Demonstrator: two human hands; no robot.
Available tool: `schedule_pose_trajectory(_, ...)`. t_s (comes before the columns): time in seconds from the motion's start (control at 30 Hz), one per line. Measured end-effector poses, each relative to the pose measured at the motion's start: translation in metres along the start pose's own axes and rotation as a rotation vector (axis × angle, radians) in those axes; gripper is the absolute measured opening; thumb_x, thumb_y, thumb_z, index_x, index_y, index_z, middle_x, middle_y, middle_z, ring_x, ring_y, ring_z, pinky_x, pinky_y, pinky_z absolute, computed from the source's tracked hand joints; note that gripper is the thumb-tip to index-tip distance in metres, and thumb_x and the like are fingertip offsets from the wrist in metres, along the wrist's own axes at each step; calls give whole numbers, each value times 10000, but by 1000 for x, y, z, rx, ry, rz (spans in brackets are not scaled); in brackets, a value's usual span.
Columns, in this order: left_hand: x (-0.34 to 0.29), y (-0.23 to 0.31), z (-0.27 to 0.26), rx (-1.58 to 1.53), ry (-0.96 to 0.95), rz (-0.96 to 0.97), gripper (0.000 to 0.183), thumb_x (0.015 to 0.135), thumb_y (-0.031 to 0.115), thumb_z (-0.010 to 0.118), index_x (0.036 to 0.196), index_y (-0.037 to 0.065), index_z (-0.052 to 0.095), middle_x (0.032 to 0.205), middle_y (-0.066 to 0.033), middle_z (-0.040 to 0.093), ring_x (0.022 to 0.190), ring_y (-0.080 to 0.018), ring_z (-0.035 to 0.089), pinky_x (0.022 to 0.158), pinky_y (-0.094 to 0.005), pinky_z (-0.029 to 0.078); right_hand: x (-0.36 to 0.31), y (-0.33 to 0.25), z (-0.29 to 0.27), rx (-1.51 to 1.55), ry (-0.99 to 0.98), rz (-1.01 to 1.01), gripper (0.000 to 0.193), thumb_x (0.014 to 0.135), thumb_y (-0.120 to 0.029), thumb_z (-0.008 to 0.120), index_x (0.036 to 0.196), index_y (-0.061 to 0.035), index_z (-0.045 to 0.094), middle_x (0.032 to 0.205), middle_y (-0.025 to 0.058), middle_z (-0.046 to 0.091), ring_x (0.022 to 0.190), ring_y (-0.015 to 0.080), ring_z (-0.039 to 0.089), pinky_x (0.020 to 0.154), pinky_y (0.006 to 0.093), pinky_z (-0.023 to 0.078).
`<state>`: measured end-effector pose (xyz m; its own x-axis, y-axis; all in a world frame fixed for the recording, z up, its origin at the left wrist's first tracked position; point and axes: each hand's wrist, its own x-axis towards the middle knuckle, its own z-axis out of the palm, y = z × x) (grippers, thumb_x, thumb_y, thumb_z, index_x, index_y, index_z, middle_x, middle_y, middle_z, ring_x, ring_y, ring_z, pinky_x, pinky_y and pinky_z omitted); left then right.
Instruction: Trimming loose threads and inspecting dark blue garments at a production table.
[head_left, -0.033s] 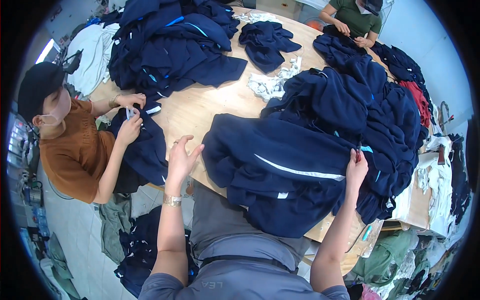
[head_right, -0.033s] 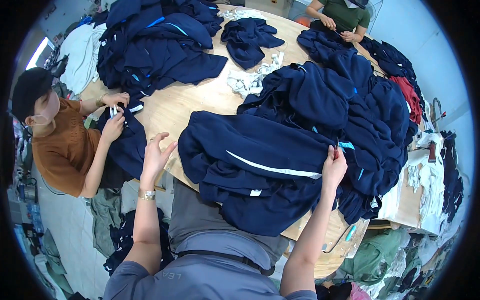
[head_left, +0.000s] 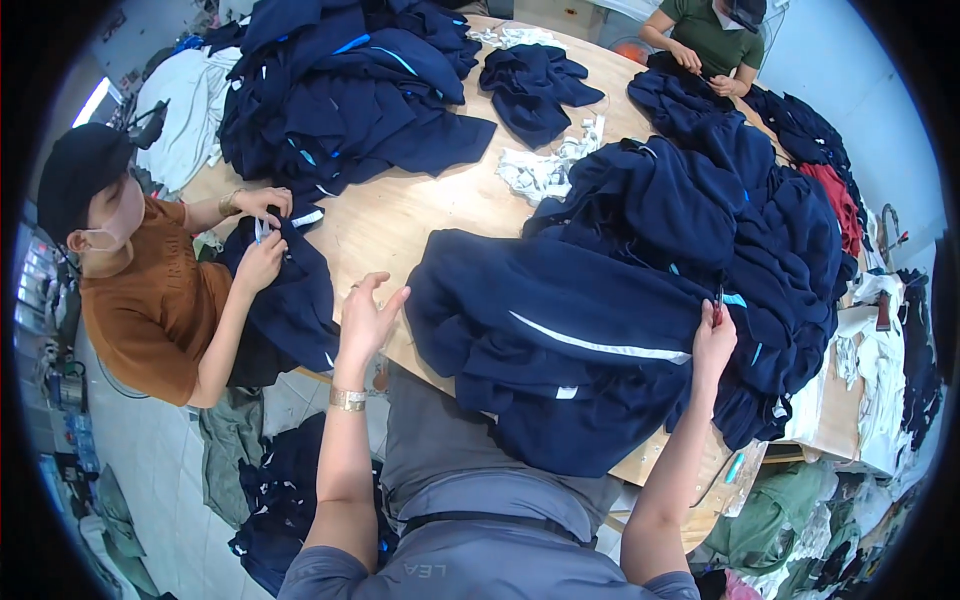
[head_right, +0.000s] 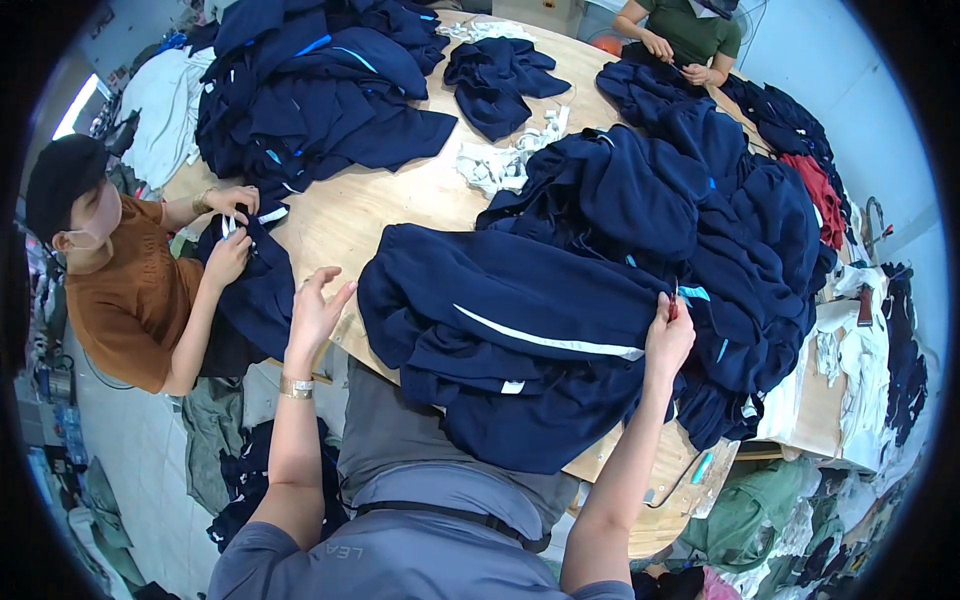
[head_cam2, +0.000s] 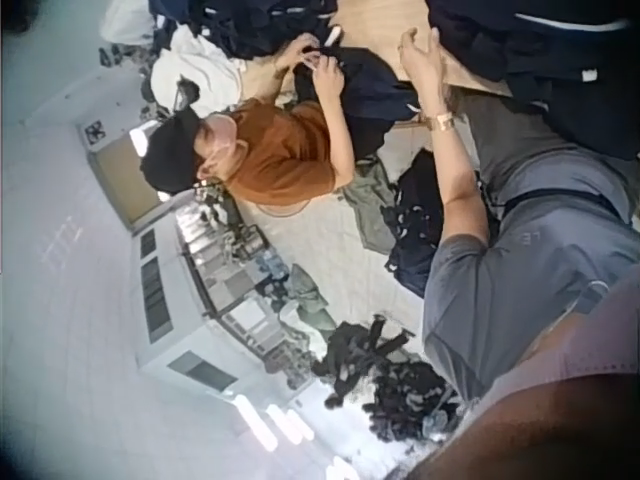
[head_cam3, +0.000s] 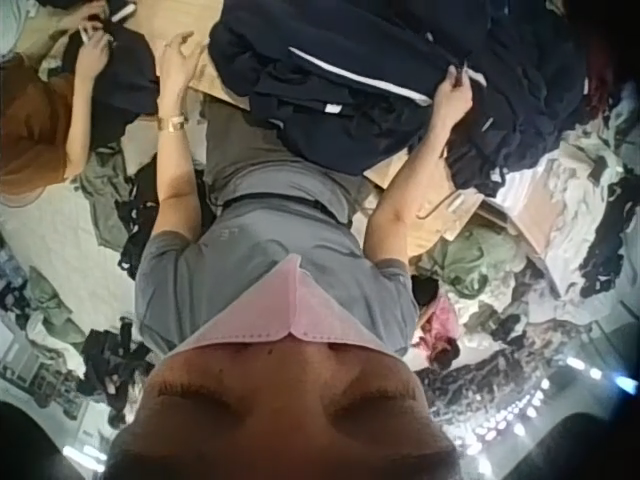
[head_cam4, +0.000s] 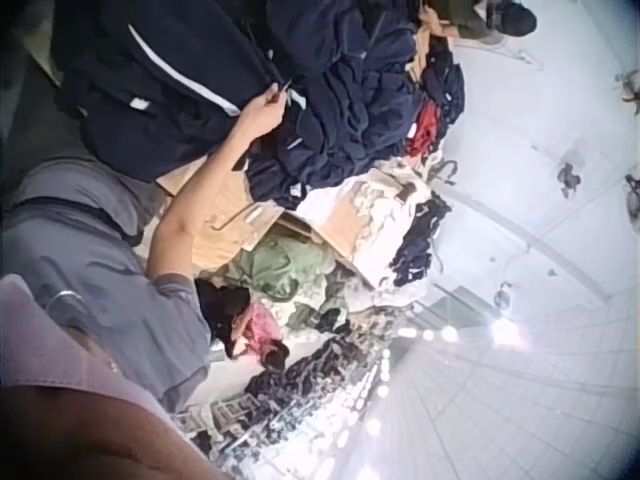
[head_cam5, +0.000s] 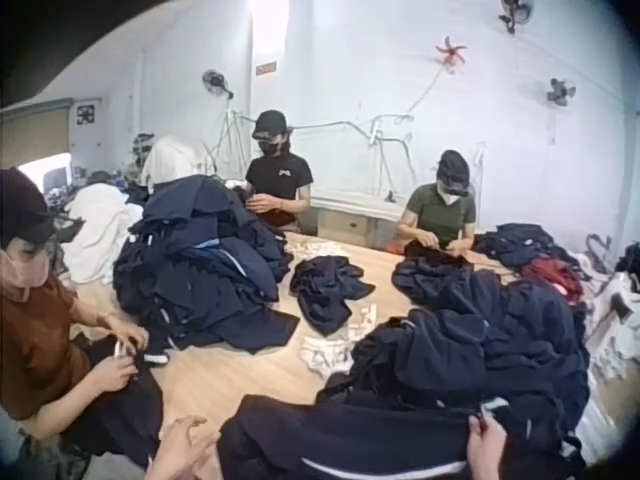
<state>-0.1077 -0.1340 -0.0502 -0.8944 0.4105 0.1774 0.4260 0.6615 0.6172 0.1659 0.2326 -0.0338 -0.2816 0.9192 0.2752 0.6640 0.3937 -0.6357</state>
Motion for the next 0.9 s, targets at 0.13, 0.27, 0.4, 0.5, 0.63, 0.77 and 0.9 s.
schedule_pose_trajectory(0.13,24,-23,39,-286,8,-207,510,821,402,617,1049,-52,576,981,-248,614,970,-331,593,853,-373,452,0,2,2,-21,5,16,267,902,-264,540,907,1,577,709,146,606,615,269,566,624,331,446)
schedule_pose_trajectory(0.27,57,-21,77,-137,-69,-313,526,825,414,610,1055,-58,584,966,-247,625,962,-315,609,821,-359,475,-9,12,0,866,178,78,178,870,-179,618,944,-18,600,859,-12,565,804,56,503,757,182,390)
schedule_pose_trajectory(0.4,62,6,76,-127,-440,-269,468,807,377,648,1017,-40,609,903,-190,649,864,-250,632,754,-308,486,-13,7,-41,909,252,160,215,852,-208,643,976,-38,603,828,-27,550,766,50,501,729,201,403)
schedule_pose_trajectory(0.5,49,29,35,-543,-323,-110,235,821,249,657,867,21,626,706,24,554,658,-55,503,601,-188,406,-11,27,-70,835,351,174,228,862,-238,630,948,-28,604,853,3,583,768,76,524,723,202,419)
schedule_pose_trajectory(0.63,14,25,-6,-759,-465,-198,149,858,206,612,832,64,575,690,65,484,615,-14,434,544,-169,355,-9,85,-73,455,269,110,256,888,-242,590,965,3,598,839,16,588,762,76,520,707,213,418)
schedule_pose_trajectory(0.77,-12,4,-1,-745,-527,-316,169,880,246,587,867,87,534,719,74,472,602,-12,397,539,-169,329,-35,65,-58,-326,255,-63,199,904,-184,511,1069,-116,597,935,134,587,820,333,588,683,362,469)
schedule_pose_trajectory(0.9,-22,6,18,-726,-436,-317,231,888,284,582,929,62,535,715,65,462,617,-15,381,556,-166,313,-66,11,-27,262,82,-105,153,886,-145,566,969,-32,627,731,74,569,659,125,534,596,242,427)
